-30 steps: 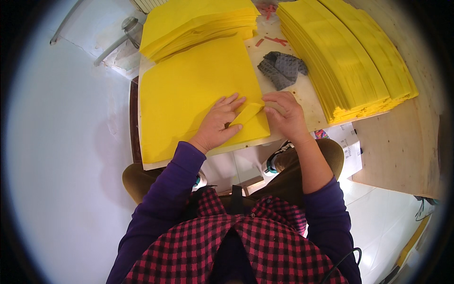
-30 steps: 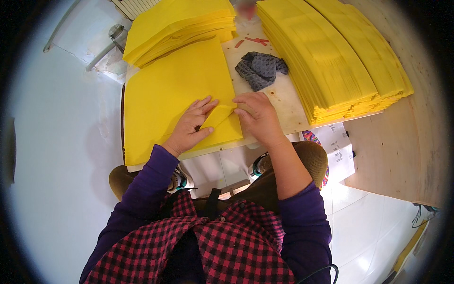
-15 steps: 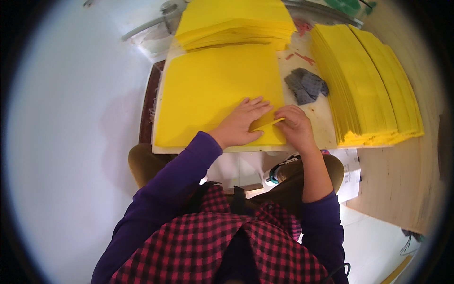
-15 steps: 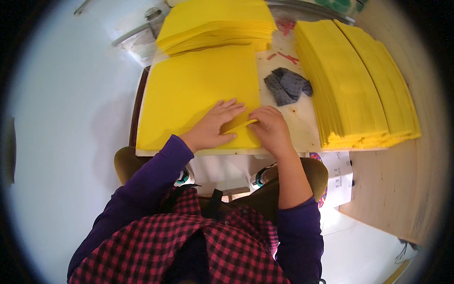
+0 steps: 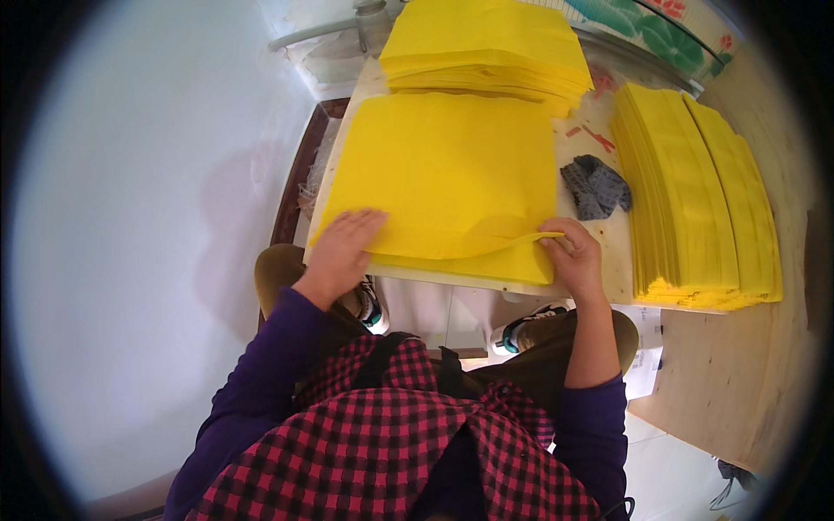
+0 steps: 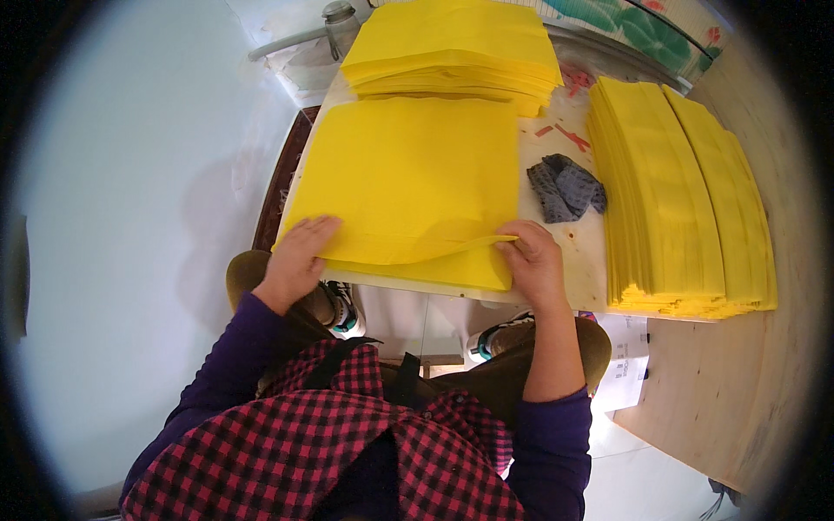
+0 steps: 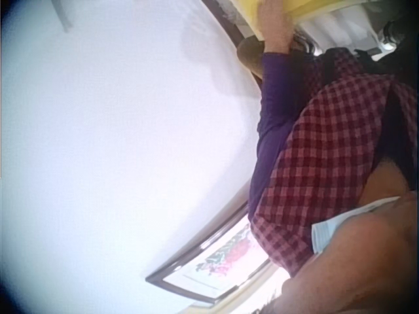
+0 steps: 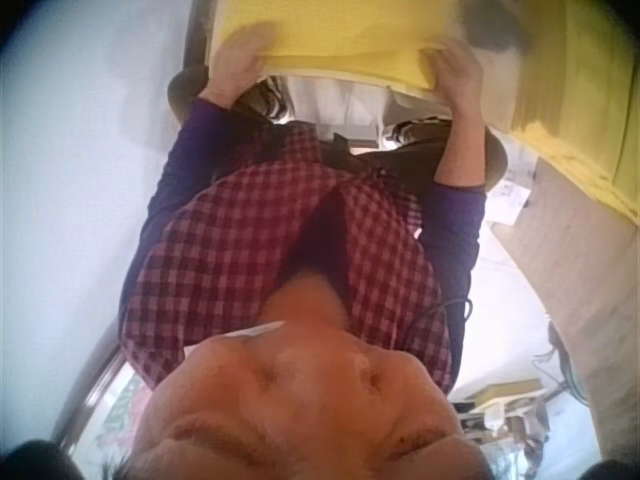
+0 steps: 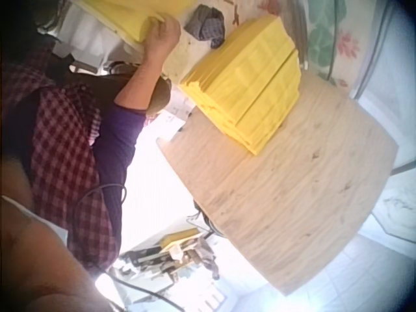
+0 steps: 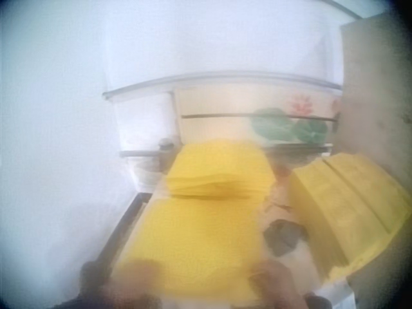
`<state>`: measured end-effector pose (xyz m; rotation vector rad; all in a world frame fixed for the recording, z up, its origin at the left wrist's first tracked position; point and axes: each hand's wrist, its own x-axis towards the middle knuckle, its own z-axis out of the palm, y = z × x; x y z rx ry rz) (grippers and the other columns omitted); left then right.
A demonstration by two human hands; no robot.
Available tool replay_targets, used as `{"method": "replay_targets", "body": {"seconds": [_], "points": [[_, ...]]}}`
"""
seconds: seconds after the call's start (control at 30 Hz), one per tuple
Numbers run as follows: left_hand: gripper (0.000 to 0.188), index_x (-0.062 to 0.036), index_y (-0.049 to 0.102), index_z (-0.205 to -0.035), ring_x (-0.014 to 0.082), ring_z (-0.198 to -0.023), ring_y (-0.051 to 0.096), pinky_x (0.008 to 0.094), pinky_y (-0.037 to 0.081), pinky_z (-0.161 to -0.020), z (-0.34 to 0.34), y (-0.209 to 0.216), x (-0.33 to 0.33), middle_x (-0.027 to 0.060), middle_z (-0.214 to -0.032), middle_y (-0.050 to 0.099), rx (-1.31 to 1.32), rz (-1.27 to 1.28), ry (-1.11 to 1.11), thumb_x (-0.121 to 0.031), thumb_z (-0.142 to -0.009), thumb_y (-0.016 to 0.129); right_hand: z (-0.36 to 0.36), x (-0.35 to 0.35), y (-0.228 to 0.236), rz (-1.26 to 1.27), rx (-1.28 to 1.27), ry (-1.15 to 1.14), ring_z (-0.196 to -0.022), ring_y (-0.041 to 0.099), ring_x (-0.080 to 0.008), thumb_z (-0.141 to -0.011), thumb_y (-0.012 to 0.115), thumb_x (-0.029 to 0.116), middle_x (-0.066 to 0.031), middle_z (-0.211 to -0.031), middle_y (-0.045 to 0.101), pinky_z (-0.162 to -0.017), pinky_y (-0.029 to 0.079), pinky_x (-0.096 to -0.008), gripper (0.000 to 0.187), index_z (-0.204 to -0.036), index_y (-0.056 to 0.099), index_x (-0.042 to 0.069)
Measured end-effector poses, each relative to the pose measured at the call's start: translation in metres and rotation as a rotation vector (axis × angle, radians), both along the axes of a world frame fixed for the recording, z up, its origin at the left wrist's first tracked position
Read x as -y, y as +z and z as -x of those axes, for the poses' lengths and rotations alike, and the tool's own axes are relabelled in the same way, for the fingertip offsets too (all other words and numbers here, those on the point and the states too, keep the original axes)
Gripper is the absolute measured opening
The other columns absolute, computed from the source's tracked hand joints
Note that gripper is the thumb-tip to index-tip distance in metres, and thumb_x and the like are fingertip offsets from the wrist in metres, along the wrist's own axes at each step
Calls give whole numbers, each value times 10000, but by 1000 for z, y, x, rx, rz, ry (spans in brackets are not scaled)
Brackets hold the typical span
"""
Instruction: The person folds a large yellow sheet of material into a smaller rectangle by hand, then places it on a stack of similarly folded sheets. The process is repeated with another sheet.
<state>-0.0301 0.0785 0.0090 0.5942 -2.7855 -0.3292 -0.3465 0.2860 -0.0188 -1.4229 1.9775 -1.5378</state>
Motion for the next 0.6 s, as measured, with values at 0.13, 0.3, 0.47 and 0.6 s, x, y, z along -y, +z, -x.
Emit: {"method": "replay_targets", "body": {"seconds": [0.13, 0.3, 0.47, 0.6], "points": [[563, -46, 596, -1212, 339, -1175, 540, 431, 405, -1024, -44, -12, 32, 164, -1193, 619, -170, -46, 136, 82, -669, 527, -1, 0, -1, -49, 88, -24, -974, 609, -199, -773, 644, -107, -85, -987, 633, -862, 472, -277, 218, -951, 646, 18], [454, -33, 694, -1025, 277, -1064, 617, 334, 463, -942, -61, -30, 56, 144, -1095, 682, -425, -322, 142, 156, -636, 554, -1, 1, -3, -34, 237, -15, -1023, 603, -178, -784, 633, -110, -77, -1021, 661, -925, 445, -273, 200, -938, 664, 14], [296, -9, 701, -987, 211, -1006, 641, 291, 469, -901, -62, -29, 62, 128, -1074, 697, -443, -534, 203, 117, -740, 596, 0, 0, -3, -90, 132, -42, -1021, 598, -180, -788, 644, -122, -80, -1021, 636, -915, 458, -271, 198, -933, 659, 12], [194, 12, 697, -977, 179, -986, 645, 274, 471, -881, -59, -29, 65, 115, -1068, 699, -452, -617, 233, 71, -811, 618, 1, 1, -4, -104, 168, -63, -1011, 599, -172, -796, 646, -110, -85, -1030, 648, -917, 452, -266, 178, -927, 664, 8]]}}
